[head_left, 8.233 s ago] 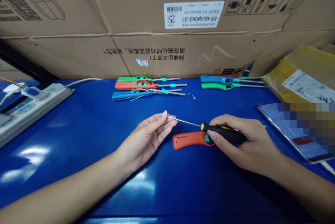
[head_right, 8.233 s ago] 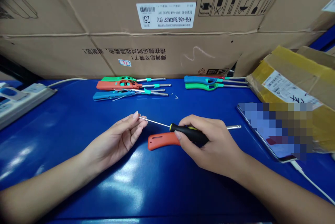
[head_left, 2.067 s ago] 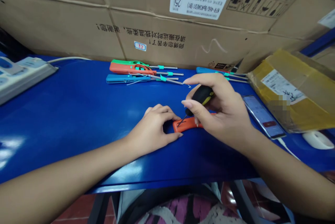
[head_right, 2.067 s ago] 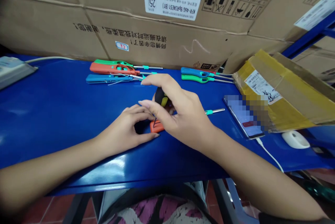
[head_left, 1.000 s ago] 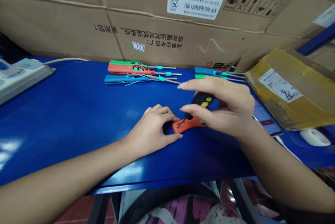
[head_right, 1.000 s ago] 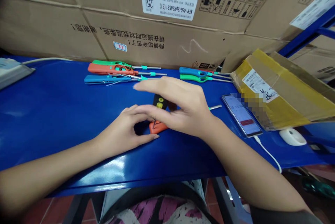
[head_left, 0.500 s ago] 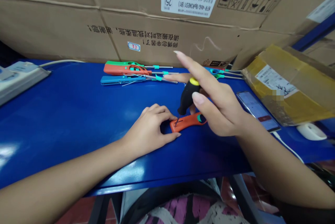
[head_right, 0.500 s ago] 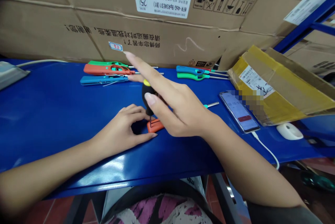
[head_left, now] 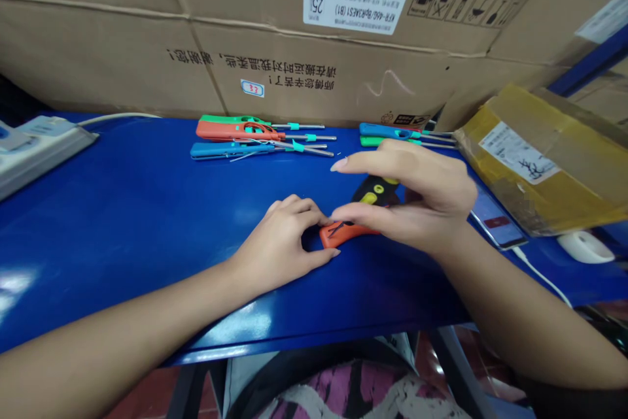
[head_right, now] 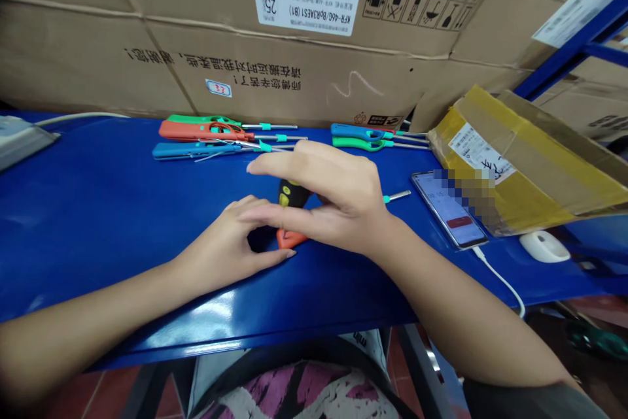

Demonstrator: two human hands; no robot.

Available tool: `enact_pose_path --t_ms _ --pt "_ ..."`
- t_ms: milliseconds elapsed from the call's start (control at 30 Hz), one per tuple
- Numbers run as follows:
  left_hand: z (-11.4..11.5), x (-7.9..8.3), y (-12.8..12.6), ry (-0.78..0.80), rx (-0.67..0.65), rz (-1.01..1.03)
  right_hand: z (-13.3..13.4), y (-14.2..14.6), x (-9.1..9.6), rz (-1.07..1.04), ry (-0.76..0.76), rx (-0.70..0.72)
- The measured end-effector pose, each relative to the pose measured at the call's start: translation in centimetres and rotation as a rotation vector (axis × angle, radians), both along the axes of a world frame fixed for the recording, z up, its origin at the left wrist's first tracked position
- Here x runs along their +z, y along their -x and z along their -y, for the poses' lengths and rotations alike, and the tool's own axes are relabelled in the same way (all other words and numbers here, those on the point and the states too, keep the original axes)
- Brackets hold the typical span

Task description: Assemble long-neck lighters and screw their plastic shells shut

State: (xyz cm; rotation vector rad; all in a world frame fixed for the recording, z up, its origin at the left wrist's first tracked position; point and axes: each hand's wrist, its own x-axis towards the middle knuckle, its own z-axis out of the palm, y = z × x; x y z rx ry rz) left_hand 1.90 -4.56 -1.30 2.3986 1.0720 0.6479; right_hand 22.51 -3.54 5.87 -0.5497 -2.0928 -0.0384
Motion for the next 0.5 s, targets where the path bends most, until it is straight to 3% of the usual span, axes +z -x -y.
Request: enact_pose_path --t_ms 167,333,500 --pt "-0.1 0.12 -0.08 0.016 -0.008 -0.002 0.58 0.03 0.61 0.163 0.164 0.08" --pt "-0.15 0.01 -0.12 0.022 -0.005 0.001 0.58 0.09 0.45 0.076 0.043 -0.009" --pt "-0.03 -0.03 -0.06 0.007 -0.01 0.009 0.06 -0.42 0.35 0.165 0.241 0.062"
